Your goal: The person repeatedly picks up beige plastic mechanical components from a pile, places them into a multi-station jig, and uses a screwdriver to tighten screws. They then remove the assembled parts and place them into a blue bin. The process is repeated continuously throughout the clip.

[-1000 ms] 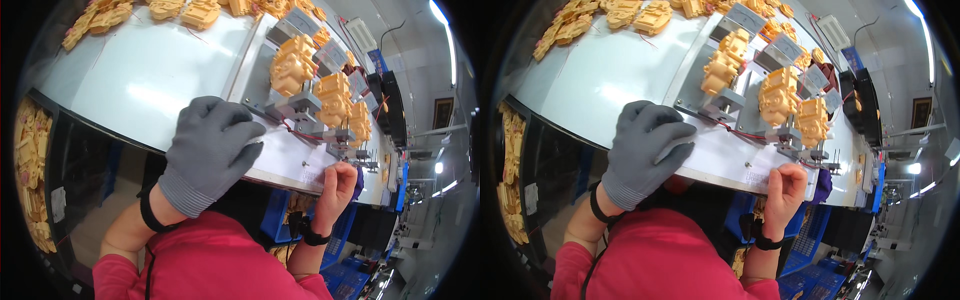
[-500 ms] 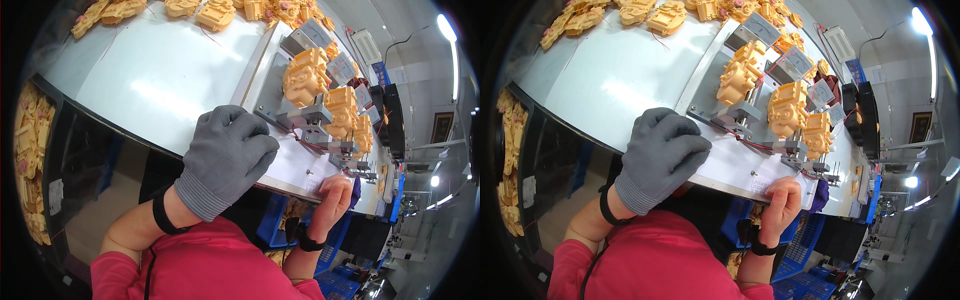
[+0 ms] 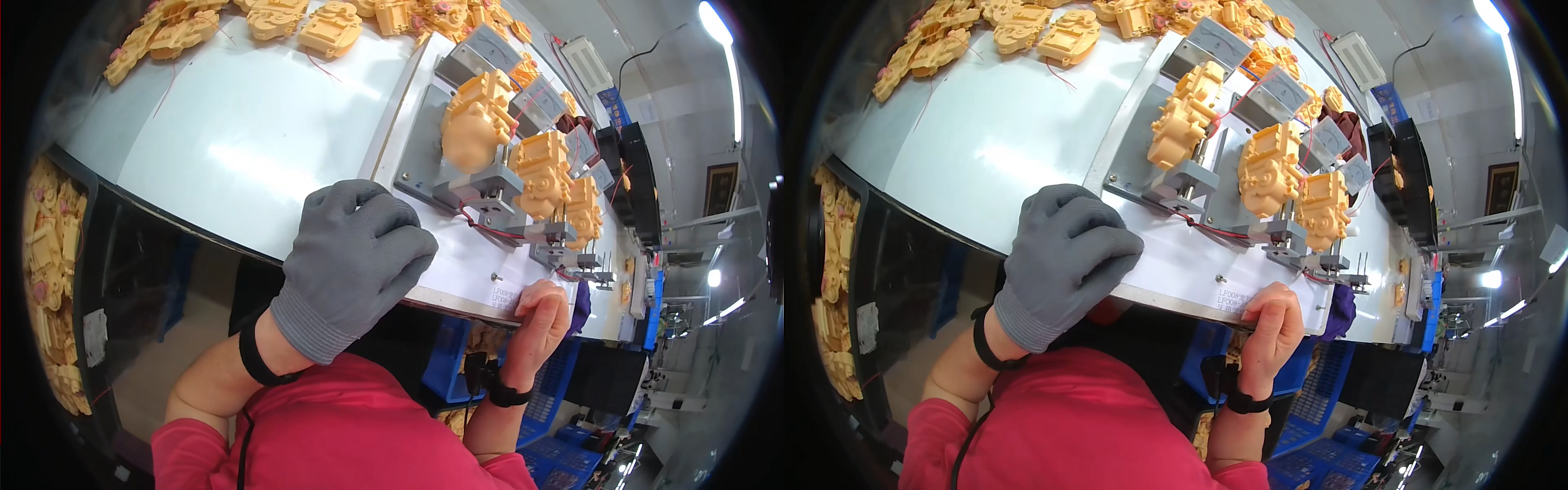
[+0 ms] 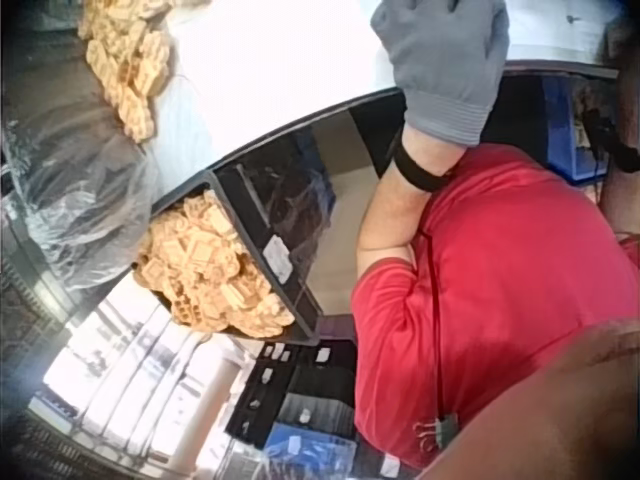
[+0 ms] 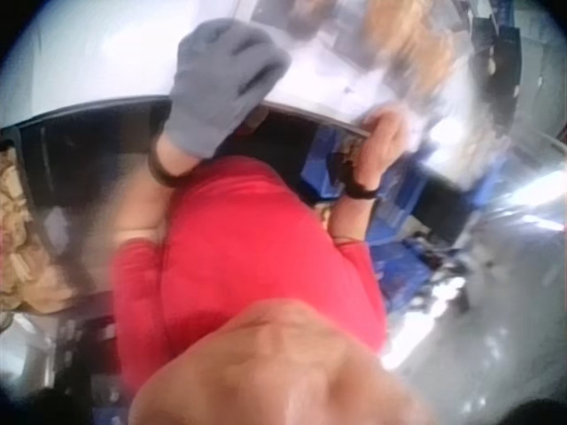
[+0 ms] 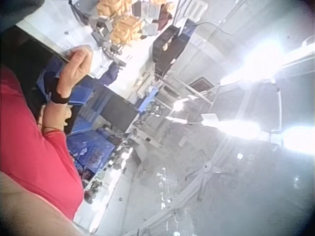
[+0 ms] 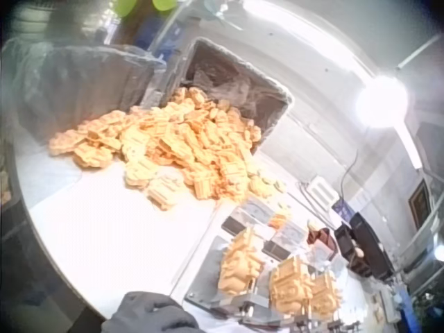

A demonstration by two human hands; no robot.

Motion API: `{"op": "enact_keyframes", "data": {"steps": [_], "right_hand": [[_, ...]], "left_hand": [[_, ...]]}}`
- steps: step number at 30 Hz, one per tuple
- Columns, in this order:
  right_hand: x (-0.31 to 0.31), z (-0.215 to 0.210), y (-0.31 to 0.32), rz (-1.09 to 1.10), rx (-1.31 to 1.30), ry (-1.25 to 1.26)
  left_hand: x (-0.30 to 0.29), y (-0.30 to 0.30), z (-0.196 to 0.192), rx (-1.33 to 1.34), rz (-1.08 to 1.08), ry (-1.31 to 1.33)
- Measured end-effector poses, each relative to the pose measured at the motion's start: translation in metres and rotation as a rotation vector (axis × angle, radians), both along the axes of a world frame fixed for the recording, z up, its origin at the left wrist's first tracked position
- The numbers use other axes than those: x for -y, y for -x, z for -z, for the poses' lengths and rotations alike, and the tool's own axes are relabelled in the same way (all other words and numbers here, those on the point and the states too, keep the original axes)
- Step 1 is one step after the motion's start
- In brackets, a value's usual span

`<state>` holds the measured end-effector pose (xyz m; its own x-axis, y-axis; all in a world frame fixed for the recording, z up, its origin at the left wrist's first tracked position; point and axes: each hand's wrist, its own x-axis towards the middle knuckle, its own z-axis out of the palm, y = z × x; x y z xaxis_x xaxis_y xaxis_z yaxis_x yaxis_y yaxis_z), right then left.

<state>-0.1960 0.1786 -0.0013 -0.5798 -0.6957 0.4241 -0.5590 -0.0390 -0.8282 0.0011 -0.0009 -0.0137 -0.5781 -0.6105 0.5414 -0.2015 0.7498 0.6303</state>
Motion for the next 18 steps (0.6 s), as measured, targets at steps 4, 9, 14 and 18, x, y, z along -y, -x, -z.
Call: {"op": "enact_keyframes", "data": {"steps": [4,9,14,18], "right_hand": [[0.000,-0.002,-0.002,0.002,-0.007,-0.016],[0.000,-0.004,-0.006,-0.018,0.005,-0.023],[-0.001,-0.008,-0.011,0.050,-0.007,-0.116],[0.014,-0.010,-0.009,0.081,-0.264,-0.246]], "left_hand": [[-0.001,0.000,0.000,0.000,-0.005,-0.012],[-0.001,-0.004,-0.002,0.022,0.003,-0.013],[0.000,0.000,-0.003,0.020,0.002,-0.015],[-0.004,-0.002,0.002,0.039,0.001,0.006]]}}
